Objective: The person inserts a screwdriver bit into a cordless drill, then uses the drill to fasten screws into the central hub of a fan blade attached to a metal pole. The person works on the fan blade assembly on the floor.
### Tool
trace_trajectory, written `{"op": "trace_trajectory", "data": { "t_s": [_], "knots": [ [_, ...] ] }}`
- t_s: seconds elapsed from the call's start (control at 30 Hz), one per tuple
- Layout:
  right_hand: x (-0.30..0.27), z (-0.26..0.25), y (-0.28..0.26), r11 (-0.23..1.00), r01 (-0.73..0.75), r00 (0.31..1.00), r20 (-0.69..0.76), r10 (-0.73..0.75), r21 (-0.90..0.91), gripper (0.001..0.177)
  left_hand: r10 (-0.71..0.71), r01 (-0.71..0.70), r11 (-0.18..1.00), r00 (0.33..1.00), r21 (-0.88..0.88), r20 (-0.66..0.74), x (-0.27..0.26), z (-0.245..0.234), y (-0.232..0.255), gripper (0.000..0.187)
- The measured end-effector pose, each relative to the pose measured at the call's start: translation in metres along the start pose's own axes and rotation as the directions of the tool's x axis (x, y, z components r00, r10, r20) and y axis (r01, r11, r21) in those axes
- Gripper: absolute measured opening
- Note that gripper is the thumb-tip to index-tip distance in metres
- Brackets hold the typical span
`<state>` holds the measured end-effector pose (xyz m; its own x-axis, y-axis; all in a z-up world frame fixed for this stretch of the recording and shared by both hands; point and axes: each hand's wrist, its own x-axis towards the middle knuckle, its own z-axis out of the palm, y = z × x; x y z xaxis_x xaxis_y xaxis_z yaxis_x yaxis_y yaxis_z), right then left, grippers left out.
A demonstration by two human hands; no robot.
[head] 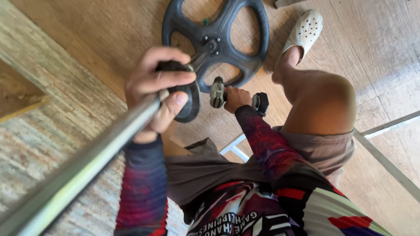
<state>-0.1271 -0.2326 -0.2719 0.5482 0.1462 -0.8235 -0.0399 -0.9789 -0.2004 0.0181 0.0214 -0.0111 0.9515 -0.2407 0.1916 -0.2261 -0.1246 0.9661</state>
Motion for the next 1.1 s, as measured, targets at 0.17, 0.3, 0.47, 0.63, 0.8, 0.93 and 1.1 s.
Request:
{"op": "trace_trajectory", "data": {
  "t_s": [0.17, 0.3, 0.47, 0.63, 0.8, 0.93, 1.1],
  "knots": [
    [-0.023, -0.016, 0.008, 0.987, 0.062, 0.994, 0.095, -0.048, -0.145, 0.032, -0.077, 0.078, 0.997, 0.995, 0.016, -0.056, 0.001, -0.001, 0.01, 0.036],
    [-0.032, -0.032, 0.013, 0.979, 0.079, 0.997, 0.032, -0.074, -0.19, 0.03, -0.106, 0.132, 0.988, 0.955, 0.077, -0.275, 0.001, 0.017, 0.019, 0.032],
    [-0.039, -0.044, 0.017, 0.995, 0.031, 0.998, -0.055, -0.036, -0.092, 0.034, -0.049, 0.157, 0.971, 0.868, 0.179, -0.494, 0.001, 0.03, 0.024, 0.026],
    [-0.042, -0.049, 0.013, 0.999, -0.003, 0.997, -0.084, 0.0, -0.034, 0.035, -0.069, 0.223, 0.963, 0.744, 0.15, -0.664, -0.006, 0.039, 0.031, 0.026],
    [-0.04, -0.047, 0.011, 0.999, 0.028, 0.995, -0.092, -0.031, -0.028, 0.035, -0.119, 0.285, 0.951, 0.69, 0.117, -0.714, -0.017, 0.06, 0.027, 0.026],
    [-0.031, -0.042, 0.006, 0.999, 0.033, 0.995, -0.093, -0.034, -0.008, 0.034, -0.098, 0.283, 0.948, 0.692, 0.144, -0.716, -0.022, 0.064, 0.022, 0.025],
    [-0.017, -0.035, 0.001, 1.0, -0.004, 0.994, -0.107, 0.003, -0.01, 0.03, -0.15, 0.316, 0.939, 0.729, 0.135, -0.668, -0.028, 0.06, 0.021, 0.025]
  ]
}}
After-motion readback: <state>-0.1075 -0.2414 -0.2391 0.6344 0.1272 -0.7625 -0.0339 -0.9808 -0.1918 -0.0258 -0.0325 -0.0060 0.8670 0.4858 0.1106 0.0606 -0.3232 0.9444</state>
